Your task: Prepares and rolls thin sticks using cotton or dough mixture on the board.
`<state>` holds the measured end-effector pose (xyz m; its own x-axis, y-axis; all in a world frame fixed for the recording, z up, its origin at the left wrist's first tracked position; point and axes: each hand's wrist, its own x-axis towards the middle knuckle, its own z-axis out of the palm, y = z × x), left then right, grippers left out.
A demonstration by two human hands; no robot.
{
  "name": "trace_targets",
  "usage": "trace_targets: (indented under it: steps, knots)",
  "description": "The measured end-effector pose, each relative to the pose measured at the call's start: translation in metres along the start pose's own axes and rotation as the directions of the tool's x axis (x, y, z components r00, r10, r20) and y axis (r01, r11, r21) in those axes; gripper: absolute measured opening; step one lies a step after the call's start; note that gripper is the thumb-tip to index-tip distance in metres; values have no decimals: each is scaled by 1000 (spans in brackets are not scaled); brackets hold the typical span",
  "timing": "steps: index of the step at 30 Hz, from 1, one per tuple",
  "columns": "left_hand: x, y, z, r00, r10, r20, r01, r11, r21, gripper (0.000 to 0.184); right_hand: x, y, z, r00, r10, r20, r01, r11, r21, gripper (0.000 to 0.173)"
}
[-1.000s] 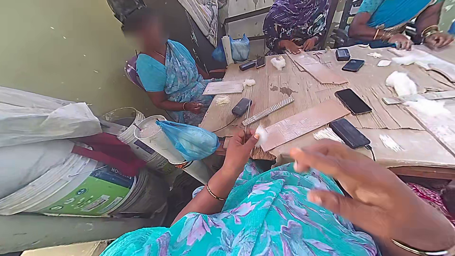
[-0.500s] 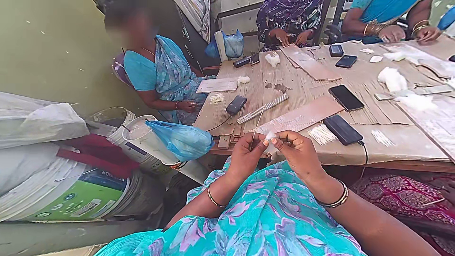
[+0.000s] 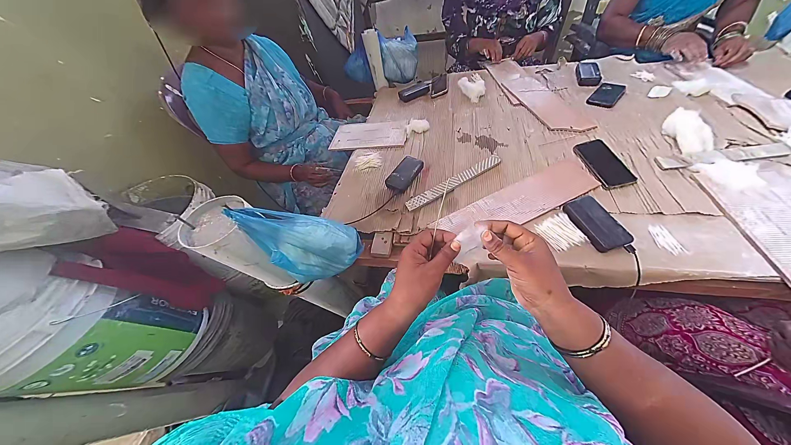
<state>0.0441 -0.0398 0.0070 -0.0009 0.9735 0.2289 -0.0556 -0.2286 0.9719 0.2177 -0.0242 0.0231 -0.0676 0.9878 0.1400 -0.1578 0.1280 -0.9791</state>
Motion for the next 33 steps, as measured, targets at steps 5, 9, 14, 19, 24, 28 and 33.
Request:
trace_targets:
  steps: [5,9,14,19,24,28,33]
  knots:
    - [8,-8,-3,1000,-30,-4,30,999,-12,5,9,8,3,1000,15,-1,-15,1000,-8,7]
    - [16,-15,-10,997,-69,-24,68,997,-31,6,23,17,-2,996,30,-78,-29,1000,9,7]
    - [37,-33,-29,983,-128,-130,133,991,30,11,44,27,-11,982,67,-176,-73,997,-31,9]
    - [87,-87,-64,948,-218,-231,289,892,348,17,55,40,-12,981,96,-167,-116,987,-108,15]
    - [122,-142,-81,891,-379,-252,453,783,425,22,58,52,-11,984,119,-133,-141,975,-174,14]
    - [132,-145,-67,894,-392,-215,447,757,478,27,61,60,-16,989,112,-100,-133,960,-246,13]
    - [135,-144,-60,917,-365,-163,384,692,611,24,63,64,-19,989,125,-77,-142,946,-291,19]
